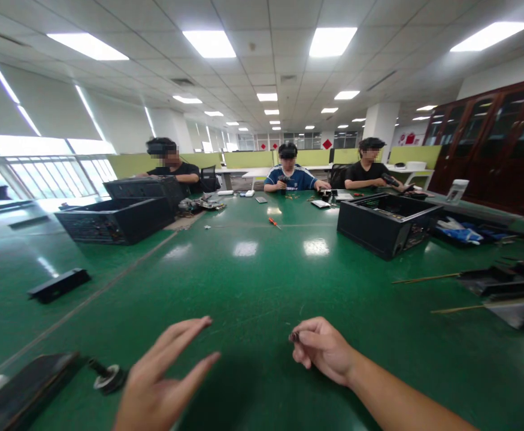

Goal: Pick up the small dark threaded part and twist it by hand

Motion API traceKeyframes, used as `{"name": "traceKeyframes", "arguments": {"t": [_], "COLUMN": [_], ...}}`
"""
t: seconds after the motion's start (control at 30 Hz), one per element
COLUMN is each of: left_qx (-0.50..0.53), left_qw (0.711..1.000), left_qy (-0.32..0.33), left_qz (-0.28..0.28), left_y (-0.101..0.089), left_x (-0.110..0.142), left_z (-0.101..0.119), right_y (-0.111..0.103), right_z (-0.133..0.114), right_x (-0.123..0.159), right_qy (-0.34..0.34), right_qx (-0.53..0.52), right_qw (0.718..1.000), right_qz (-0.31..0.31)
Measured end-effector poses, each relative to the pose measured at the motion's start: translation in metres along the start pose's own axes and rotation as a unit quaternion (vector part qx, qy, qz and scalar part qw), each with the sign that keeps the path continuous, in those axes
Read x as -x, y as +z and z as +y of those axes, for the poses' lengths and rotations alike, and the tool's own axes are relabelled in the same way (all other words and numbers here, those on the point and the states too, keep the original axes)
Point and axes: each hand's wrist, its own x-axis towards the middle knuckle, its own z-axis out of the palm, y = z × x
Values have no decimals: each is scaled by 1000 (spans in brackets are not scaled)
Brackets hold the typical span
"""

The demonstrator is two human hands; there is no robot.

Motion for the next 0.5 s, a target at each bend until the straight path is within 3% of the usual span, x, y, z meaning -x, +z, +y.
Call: {"name": "traceKeyframes", "arguments": {"t": [0.07,0.13,0.27,0.37,0.43,0.5], "left_qx": [120,236,348,336,280,178], "left_qw": [990,964,935,940,959,984], "left_qy": [56,89,54,40,31,2], "left_qz": [-52,-81,-28,-29,-31,6], "left_y": [34,65,99,93,76,49], "left_x": [-22,-37,-44,-41,-38,-34], "left_z": [46,79,106,103,91,69], "right_y": [-1,-3,-5,-4,-3,-4], "right_z": [0,1,2,3,3,4], "right_x": [1,1,1,1,1,0], "right_qy": [10,7,8,19,28,33], "right_qx": [-15,-24,-26,-25,-20,-12], "right_qw": [999,998,997,996,993,990], "right_qz": [-27,-50,-68,-85,-109,-140]}}
